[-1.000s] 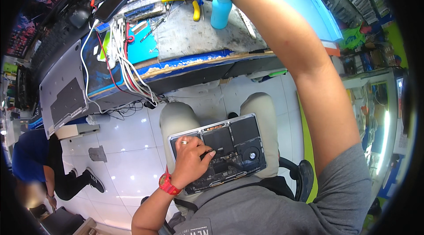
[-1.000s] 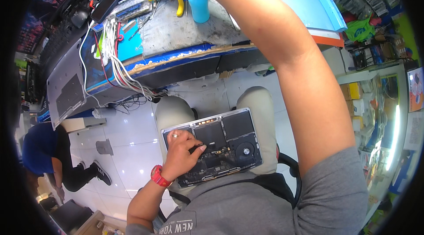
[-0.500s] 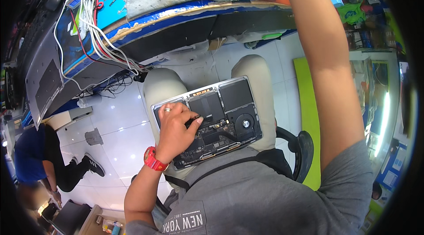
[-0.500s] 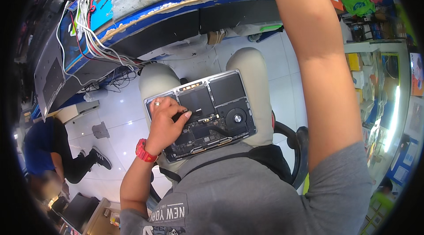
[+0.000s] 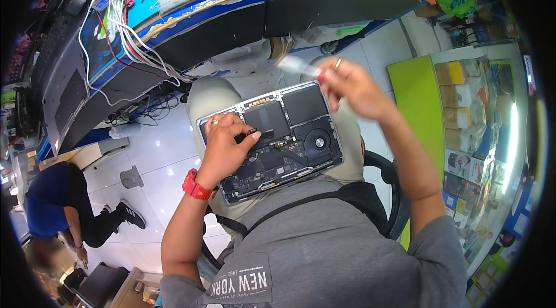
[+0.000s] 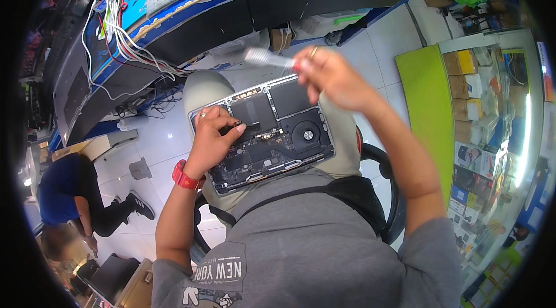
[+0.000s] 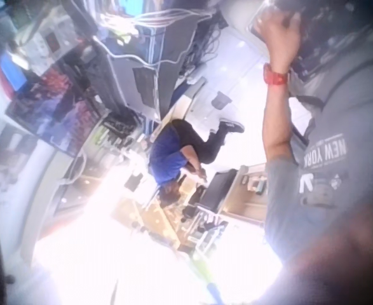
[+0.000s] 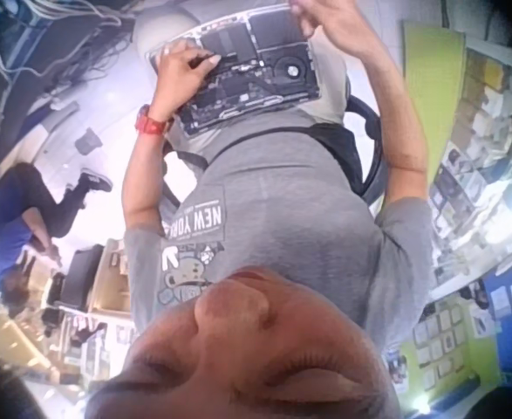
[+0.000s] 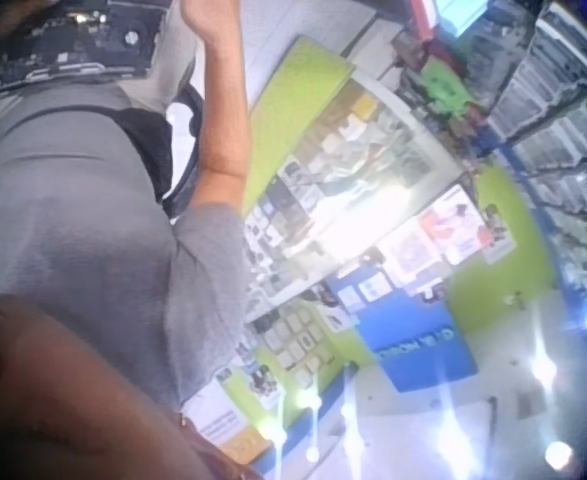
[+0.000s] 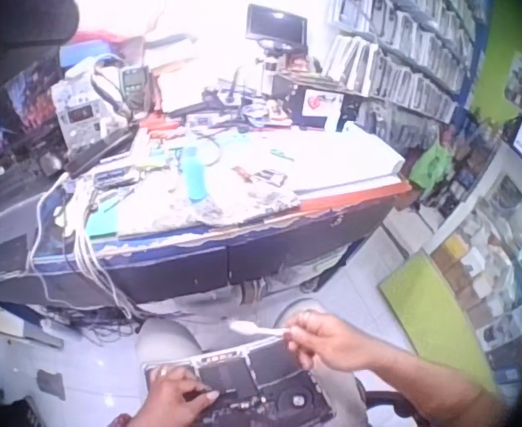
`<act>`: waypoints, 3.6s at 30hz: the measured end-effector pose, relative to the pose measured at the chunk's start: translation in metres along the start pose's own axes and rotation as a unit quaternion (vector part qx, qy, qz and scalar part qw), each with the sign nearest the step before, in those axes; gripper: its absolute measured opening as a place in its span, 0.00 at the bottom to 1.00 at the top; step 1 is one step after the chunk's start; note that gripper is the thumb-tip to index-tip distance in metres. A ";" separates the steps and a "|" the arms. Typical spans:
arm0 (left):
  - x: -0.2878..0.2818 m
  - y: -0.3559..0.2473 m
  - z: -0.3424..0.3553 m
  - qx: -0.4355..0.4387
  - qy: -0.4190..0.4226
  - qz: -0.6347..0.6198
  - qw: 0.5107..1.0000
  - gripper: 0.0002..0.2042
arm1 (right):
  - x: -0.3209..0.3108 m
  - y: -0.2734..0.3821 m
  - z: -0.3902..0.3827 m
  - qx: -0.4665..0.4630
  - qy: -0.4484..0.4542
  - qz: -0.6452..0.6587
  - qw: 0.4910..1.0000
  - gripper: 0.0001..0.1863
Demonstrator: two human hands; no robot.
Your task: The person cleans and reassembles internal components of a laptop by applying liquid from a small bottle, using a brush, and manipulating parts with a screwdriver and tweezers.
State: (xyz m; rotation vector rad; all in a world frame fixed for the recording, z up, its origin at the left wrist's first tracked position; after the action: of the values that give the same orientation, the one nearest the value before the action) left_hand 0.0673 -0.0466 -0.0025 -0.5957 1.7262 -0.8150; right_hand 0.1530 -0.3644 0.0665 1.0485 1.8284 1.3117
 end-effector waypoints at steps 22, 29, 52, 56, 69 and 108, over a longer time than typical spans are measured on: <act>0.000 -0.001 -0.001 -0.002 0.012 0.003 1.000 0.07 | 0.104 -0.065 -0.015 -0.155 -0.078 -0.359 0.917 0.11; 0.002 -0.003 0.000 0.012 0.011 0.009 1.000 0.06 | 0.102 -0.062 -0.008 -0.255 -0.060 -0.434 0.862 0.09; 0.001 -0.005 0.002 -0.019 0.022 0.002 1.000 0.08 | 0.052 -0.065 -0.037 -0.171 -0.097 -0.427 0.883 0.11; 0.002 -0.003 0.003 -0.018 0.025 0.005 1.000 0.08 | 0.075 -0.064 -0.026 -0.214 -0.075 -0.449 0.864 0.10; 0.000 -0.004 0.002 -0.017 0.021 0.008 1.000 0.09 | 0.060 -0.061 -0.027 -0.238 -0.102 -0.491 0.832 0.08; -0.001 -0.003 0.002 -0.022 0.018 -0.001 1.000 0.08 | 0.054 -0.065 -0.017 -0.276 -0.097 -0.476 0.829 0.07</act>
State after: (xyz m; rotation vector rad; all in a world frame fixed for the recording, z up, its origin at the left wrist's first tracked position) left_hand 0.0694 -0.0481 -0.0004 -0.6152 1.7804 -0.7957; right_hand 0.0985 -0.3361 0.0066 -0.0923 1.3418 0.9294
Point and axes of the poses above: each hand's wrist, its own z-axis towards the middle knuckle, its own x-axis out of the palm, y = z × x, the point moved 2 cm from there along z, towards the middle knuckle, and after that the axes turned 4 degrees about -x, right-handed, at the moved point
